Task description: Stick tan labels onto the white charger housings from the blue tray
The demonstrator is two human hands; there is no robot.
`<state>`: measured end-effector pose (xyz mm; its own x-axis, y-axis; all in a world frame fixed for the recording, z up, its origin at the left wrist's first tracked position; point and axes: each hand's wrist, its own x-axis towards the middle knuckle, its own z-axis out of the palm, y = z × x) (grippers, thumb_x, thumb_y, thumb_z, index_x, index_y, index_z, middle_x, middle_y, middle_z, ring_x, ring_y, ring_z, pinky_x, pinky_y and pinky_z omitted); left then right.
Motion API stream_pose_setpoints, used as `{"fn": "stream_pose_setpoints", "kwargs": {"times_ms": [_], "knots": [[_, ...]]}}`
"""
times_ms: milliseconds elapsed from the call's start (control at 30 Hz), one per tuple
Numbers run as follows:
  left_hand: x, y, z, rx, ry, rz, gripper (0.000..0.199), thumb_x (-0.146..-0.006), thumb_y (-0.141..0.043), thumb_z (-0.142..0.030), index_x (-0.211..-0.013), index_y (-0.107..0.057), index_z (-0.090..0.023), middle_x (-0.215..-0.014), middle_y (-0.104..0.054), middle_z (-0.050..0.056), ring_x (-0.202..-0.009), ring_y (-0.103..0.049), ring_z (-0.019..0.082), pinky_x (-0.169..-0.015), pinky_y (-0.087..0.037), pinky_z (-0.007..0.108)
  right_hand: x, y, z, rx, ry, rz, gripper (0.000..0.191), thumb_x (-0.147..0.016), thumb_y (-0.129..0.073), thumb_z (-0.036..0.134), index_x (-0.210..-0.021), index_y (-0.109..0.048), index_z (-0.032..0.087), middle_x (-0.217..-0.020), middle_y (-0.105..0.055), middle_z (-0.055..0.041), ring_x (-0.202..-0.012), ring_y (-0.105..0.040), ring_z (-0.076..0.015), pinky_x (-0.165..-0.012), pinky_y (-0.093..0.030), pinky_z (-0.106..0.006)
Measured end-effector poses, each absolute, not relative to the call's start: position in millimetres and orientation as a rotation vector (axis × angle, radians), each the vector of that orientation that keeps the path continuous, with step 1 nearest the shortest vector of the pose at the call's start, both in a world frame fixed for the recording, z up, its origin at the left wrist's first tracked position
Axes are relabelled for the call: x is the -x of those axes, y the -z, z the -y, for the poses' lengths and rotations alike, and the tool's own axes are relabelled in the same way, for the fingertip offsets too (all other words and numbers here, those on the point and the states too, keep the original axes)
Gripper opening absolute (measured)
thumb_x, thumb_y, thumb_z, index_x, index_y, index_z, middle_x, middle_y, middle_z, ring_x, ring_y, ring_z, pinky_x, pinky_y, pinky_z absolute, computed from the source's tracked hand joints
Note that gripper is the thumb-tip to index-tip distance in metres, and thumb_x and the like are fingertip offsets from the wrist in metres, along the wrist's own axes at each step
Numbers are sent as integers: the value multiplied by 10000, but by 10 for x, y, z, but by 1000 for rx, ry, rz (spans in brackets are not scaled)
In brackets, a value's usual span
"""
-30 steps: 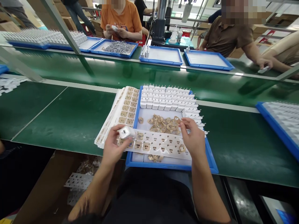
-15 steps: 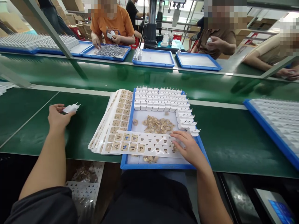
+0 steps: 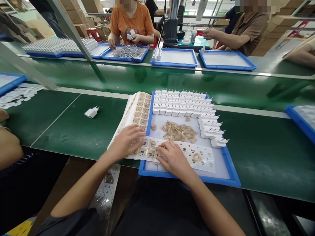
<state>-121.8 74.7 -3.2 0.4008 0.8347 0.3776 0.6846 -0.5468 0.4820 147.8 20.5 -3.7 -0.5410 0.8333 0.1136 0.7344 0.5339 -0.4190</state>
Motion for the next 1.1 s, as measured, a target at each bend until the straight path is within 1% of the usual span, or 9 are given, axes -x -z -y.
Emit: {"fn": "stream_pose_setpoints", "kwargs": {"times_ms": [67,133,167,300,500,667,867,1033,1100], "knots": [[948,57,-548,-2576,-660,-1125,245,-894,-708,-313,-1138,-728,-291,-1260,-714,29,-1331,-559,289,-1139,-446,488,-1470,72,-211,1308,-458,2486,244,-923,-671,229,-1165,-673,204,-1116,-688,-112,-1027,-606,-287,-872,-488,-436],[829,96,-451,-2640,-580,-1051,300,-909,-691,-292,-1208,-708,-292,-1296,-702,49,-1361,-536,304,-1157,-420,526,-1461,93,-216,1309,-436,2501,240,-922,-670,231,-1161,-674,202,-1116,-692,-114,-1033,-602,-293,-875,-479,-440],[813,118,-435,-2640,-581,-1054,315,-907,-694,-299,-1221,-705,-292,-1289,-708,50,-1357,-541,303,-1160,-418,526,-1454,96,-219,1310,-424,2510,236,-920,-674,231,-1153,-676,197,-1112,-693,-115,-1032,-601,-295,-876,-475,-441],[854,186,-450,-2633,-584,-1072,322,-916,-683,-329,-1232,-710,-277,-1268,-723,55,-1360,-537,315,-1148,-430,533,-1409,69,-241,1321,-378,2554,191,-909,-683,208,-1098,-681,183,-1068,-700,-110,-1021,-606,-295,-857,-464,-427],[833,207,-416,-2711,-507,-1078,316,-960,-612,-319,-1261,-696,-270,-1311,-702,50,-1385,-496,339,-1108,-462,542,-1387,-3,-269,1327,-311,2649,83,-926,-655,196,-1001,-683,175,-1012,-704,-96,-986,-602,-279,-833,-453,-414],[804,229,-379,-2710,-508,-1098,305,-972,-594,-318,-1248,-705,-256,-1309,-701,58,-1399,-476,346,-1094,-476,568,-1407,-50,-266,1303,-288,2696,53,-932,-646,177,-965,-686,187,-985,-710,-92,-948,-615,-265,-804,-452,-396],[795,202,-359,-2695,-439,-1131,313,-1000,-546,-342,-1251,-710,-255,-1353,-678,45,-1429,-440,340,-1138,-443,556,-1378,-110,-335,1375,-386,2790,116,-978,-565,164,-995,-679,163,-1018,-713,-92,-955,-653,-242,-791,-477,-353],[792,189,-353,-2677,-420,-1142,307,-999,-544,-342,-1243,-713,-263,-1365,-670,37,-1433,-433,354,-1137,-437,577,-1316,-83,-412,1322,-367,2821,143,-951,-584,108,-1062,-660,155,-962,-712,-89,-892,-672,-242,-693,-482,-317],[785,191,-352,-2672,-427,-1153,300,-994,-553,-337,-1235,-717,-263,-1359,-674,37,-1430,-438,357,-1143,-426,583,-1332,-70,-423,1288,-362,2825,157,-946,-576,88,-1069,-650,152,-971,-709,-93,-882,-669,-241,-689,-485,-314]]}}
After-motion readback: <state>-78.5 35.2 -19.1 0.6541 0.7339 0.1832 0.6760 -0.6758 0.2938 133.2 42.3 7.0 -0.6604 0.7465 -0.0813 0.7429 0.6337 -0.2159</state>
